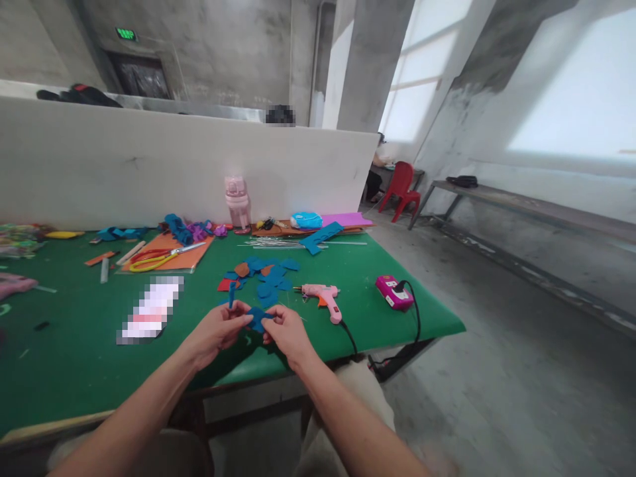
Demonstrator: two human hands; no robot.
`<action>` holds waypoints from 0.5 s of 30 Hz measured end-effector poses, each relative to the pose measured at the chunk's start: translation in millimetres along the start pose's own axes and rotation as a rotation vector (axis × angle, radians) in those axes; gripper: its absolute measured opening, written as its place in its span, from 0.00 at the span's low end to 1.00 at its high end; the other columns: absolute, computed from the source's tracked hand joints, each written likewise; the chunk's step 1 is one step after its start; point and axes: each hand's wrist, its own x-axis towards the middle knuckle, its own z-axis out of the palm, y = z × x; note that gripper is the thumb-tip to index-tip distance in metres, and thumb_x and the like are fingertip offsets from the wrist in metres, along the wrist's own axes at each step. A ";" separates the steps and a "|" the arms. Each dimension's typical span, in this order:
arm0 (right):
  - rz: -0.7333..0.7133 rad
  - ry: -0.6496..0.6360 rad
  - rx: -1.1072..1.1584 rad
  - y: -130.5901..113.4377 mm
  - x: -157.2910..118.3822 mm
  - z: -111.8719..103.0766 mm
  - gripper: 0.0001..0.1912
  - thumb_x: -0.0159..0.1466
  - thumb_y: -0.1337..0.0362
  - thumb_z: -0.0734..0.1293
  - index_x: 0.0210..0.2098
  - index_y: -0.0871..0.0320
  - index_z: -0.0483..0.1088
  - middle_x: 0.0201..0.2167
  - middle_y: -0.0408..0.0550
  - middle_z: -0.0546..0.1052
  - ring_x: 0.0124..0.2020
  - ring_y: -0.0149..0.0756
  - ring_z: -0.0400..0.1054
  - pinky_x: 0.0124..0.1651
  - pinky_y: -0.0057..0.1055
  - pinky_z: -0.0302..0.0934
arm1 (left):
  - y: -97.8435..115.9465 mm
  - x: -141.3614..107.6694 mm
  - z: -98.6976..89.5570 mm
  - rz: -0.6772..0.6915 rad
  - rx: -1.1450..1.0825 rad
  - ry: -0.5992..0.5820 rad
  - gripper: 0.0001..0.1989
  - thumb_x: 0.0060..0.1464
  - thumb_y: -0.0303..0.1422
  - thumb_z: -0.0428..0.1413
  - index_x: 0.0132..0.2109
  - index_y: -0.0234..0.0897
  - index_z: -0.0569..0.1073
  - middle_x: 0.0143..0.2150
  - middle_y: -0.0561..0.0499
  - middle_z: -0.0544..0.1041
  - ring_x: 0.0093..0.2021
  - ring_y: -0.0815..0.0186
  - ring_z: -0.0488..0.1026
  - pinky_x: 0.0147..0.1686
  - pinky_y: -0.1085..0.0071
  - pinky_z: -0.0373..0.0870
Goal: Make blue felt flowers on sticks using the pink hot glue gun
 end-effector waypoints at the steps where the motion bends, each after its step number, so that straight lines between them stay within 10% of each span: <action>1: 0.014 0.016 0.039 2.8 -0.9 2.1 0.08 0.49 0.62 0.65 0.26 0.59 0.64 0.13 0.36 0.66 0.14 0.24 0.59 0.21 0.22 0.57 | -1.1 0.7 0.6 0.001 -0.004 0.009 0.17 0.39 0.39 0.59 0.33 0.35 0.64 0.19 0.61 0.61 0.11 0.81 0.47 0.12 0.79 0.39; 8: -0.102 0.045 -0.094 -3.8 -9.2 -12.6 0.13 0.53 0.56 0.63 0.34 0.59 0.65 0.19 0.41 0.70 0.18 0.27 0.62 0.23 0.24 0.57 | -1.9 4.0 1.3 0.073 0.164 0.155 0.14 0.38 0.39 0.59 0.29 0.34 0.67 0.18 0.59 0.63 0.13 0.79 0.51 0.13 0.79 0.45; 12: -0.357 0.478 -0.592 -22.7 -9.4 -69.4 0.13 0.57 0.55 0.59 0.34 0.58 0.66 0.29 0.46 0.73 0.28 0.32 0.65 0.32 0.27 0.58 | 0.5 5.4 -3.6 0.113 0.338 0.185 0.12 0.38 0.38 0.58 0.28 0.33 0.71 0.19 0.56 0.68 0.14 0.77 0.54 0.14 0.78 0.47; 15: -0.234 0.625 -0.961 -25.1 -6.7 -109.0 0.14 0.56 0.54 0.59 0.34 0.58 0.65 0.30 0.48 0.72 0.29 0.34 0.65 0.30 0.28 0.55 | -2.3 8.5 -4.8 0.104 0.367 0.177 0.11 0.37 0.38 0.58 0.27 0.34 0.71 0.16 0.57 0.66 0.15 0.75 0.55 0.15 0.77 0.47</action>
